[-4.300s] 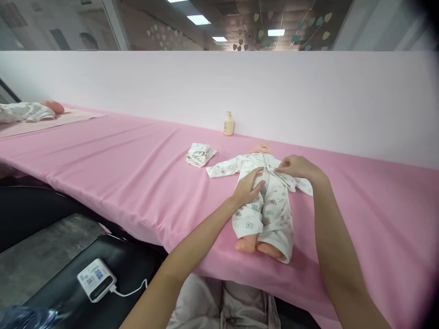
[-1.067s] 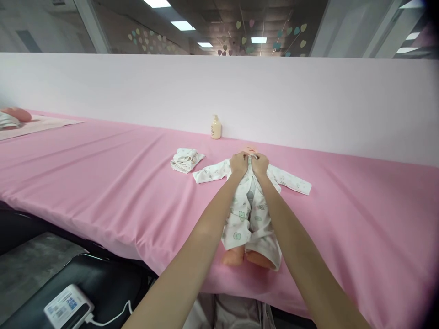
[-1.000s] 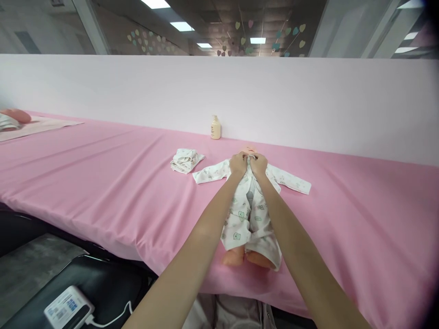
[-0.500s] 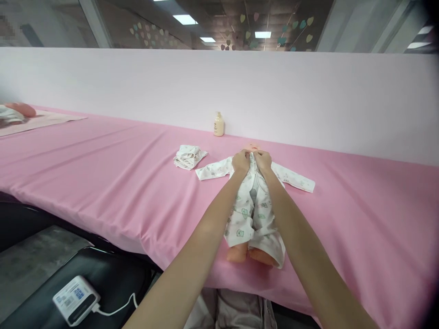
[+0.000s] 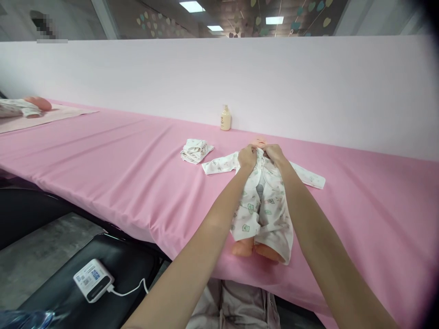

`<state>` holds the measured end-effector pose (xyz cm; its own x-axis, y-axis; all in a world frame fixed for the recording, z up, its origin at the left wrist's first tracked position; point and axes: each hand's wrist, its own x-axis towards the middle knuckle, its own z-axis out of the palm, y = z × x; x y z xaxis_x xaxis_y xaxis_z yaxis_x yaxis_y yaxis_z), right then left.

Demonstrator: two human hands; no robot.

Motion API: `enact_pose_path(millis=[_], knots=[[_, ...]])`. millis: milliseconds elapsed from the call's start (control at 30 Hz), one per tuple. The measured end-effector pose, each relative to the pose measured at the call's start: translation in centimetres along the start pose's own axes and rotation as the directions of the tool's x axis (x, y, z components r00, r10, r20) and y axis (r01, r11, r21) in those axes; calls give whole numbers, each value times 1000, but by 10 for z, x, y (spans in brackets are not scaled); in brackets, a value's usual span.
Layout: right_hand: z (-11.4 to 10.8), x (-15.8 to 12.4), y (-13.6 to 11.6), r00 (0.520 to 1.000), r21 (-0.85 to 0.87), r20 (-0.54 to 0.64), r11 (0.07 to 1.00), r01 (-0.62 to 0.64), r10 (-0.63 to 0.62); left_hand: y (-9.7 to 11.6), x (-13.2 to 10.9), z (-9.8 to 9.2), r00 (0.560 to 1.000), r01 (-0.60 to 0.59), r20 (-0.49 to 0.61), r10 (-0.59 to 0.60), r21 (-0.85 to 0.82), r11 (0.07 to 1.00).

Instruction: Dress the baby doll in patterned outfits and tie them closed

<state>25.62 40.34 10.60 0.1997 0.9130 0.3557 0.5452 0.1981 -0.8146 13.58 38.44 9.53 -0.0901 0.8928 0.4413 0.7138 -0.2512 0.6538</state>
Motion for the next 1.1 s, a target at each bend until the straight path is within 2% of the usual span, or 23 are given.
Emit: enact_pose_path(millis=[133,267,367,500,633,767,900,1100], knots=[[-3,2,-2,999,-91,33,996,-4,7,2,-1,-2,1000,4,2,-4,11,1000],[6,-3,-9,1000,-181,-21,984,4,-8,2,-1,-3,1000,21,0,-21,10,1000],[13,-8,-13,998,-206,-64,979,-2,-11,0,-1,-3,999,39,-6,-39,-68,997],[16,-11,-8,996,-140,-79,989,-38,27,-6,0,-2,997,64,-21,-68,-167,984],[18,-6,6,995,-27,-45,995,-94,93,-11,1,-4,998,68,-2,-70,-219,973],[20,0,12,992,-6,-65,994,-112,111,-13,-1,-6,999,14,47,-2,-261,965],[20,-6,5,991,-47,-114,996,-75,70,-15,-9,-6,993,-88,51,104,-249,965],[15,-29,-8,995,1,6,995,102,-102,-20,-31,-15,981,-195,-14,196,-173,965]])
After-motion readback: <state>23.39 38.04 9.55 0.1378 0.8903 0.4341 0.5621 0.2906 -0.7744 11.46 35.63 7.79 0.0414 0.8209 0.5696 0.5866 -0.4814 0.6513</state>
